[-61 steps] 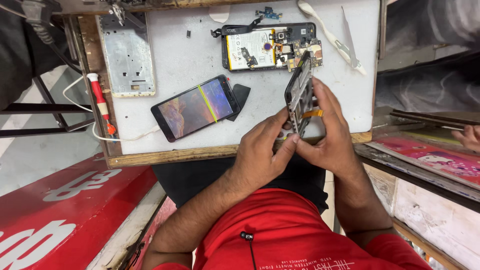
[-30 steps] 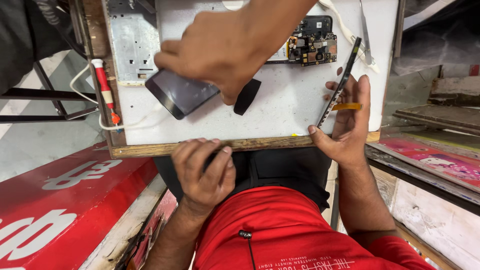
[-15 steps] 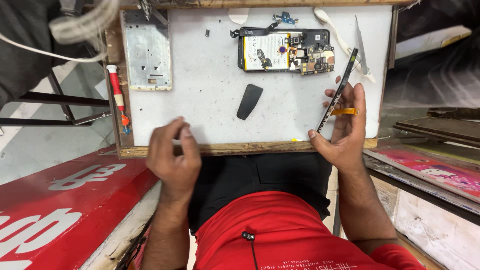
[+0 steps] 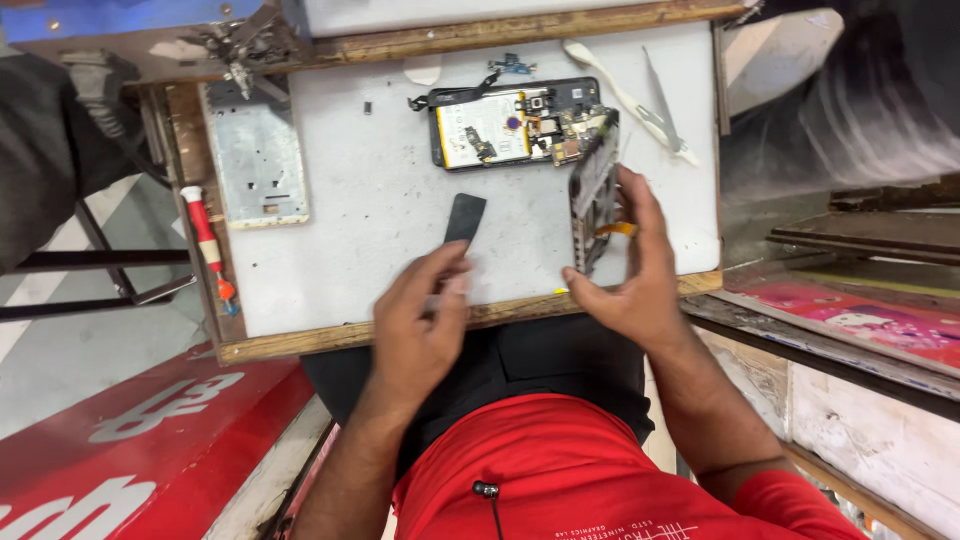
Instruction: The person disassembles a smartphone, removes the motherboard, and transfers small components to another board. They handle the phone chassis, battery, and screen while working at a cluttered repair bench.
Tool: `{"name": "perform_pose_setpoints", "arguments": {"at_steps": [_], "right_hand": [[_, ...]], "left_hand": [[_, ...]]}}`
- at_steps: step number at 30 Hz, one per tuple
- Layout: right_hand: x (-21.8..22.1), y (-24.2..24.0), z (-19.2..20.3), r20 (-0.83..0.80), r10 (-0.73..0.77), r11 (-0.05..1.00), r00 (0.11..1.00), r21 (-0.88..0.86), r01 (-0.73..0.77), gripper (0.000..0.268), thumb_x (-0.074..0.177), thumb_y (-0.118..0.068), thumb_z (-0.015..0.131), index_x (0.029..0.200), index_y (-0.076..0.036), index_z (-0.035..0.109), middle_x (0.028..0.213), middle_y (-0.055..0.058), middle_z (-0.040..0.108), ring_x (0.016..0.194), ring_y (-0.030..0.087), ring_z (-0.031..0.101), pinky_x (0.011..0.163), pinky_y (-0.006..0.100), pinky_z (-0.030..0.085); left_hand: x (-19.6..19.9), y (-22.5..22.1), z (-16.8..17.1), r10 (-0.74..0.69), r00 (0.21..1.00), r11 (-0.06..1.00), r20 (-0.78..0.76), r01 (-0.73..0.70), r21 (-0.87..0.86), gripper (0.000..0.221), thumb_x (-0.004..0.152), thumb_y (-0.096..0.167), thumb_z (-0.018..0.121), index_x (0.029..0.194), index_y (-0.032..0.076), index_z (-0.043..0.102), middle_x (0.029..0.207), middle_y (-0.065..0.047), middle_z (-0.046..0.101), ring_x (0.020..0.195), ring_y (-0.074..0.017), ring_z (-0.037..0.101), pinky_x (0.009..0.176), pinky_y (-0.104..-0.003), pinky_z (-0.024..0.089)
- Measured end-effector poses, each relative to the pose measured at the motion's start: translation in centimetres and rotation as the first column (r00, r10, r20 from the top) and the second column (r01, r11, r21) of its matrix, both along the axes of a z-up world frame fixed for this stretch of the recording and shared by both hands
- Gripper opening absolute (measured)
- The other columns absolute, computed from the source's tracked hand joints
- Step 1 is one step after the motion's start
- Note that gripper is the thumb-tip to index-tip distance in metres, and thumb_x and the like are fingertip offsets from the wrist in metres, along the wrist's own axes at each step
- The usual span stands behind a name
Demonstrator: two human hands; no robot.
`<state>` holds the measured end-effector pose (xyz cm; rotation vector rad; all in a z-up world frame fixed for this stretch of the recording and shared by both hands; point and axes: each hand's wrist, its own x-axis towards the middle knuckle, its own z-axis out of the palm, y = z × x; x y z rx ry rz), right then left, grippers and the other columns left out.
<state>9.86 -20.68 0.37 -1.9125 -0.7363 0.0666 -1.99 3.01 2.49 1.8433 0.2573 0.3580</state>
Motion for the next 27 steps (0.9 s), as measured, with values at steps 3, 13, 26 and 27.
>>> {"name": "perform_pose_setpoints", "arguments": {"at_steps": [3,13,26,27], "right_hand": [[-0.9,2.2,1.1,-0.004,-0.075,0.995,0.997,-0.072,0.075,0.112,0.078,-0.006,0.086,0.166,-0.005,0.017,0.166,0.025,0.032,0.155,0.039,0.038,0.13,0.045,0.035],[-0.6,4.5,0.4,-0.074,0.003,0.999,0.997,0.049,0.001,0.094,0.091,-0.004,0.077,0.166,-0.003,0.019,0.167,0.024,0.035,0.148,0.033,0.047,0.125,0.042,0.044],[0.3,2.0,-2.0,-0.543,0.199,0.886,0.816,0.455,0.087,0.079,0.104,0.006,0.061,0.169,-0.005,0.017,0.145,0.019,0.059,0.121,0.017,0.064,0.103,0.029,0.057],[0.4,1.9,-2.0,-0.555,0.217,0.886,0.803,0.458,0.077,0.078,0.104,0.005,0.061,0.168,-0.004,0.018,0.139,0.018,0.061,0.12,0.017,0.065,0.103,0.029,0.056]], "left_hand": [[2.5,-1.9,-0.5,-0.19,0.982,0.959,0.012,0.189,-0.212,0.039,0.11,0.018,0.053,0.144,-0.001,0.054,0.129,-0.019,0.07,0.121,-0.0258,0.069,0.099,-0.036,0.057],[5.7,-1.6,-3.9,-0.151,0.987,0.82,0.059,0.158,-0.55,0.04,0.116,0.024,0.042,0.143,-0.003,0.054,0.123,-0.011,0.069,0.111,-0.0157,0.067,0.098,-0.029,0.056],[5.7,-1.4,-4.5,-0.124,0.992,0.733,0.011,0.099,-0.673,0.043,0.116,0.023,0.044,0.147,-0.005,0.05,0.121,-0.012,0.07,0.107,-0.0127,0.067,0.093,-0.027,0.058],[5.6,-1.4,-4.5,-0.127,0.992,0.734,0.008,0.1,-0.671,0.043,0.116,0.023,0.043,0.147,-0.005,0.05,0.12,-0.012,0.07,0.105,-0.0126,0.068,0.091,-0.027,0.058]]}}
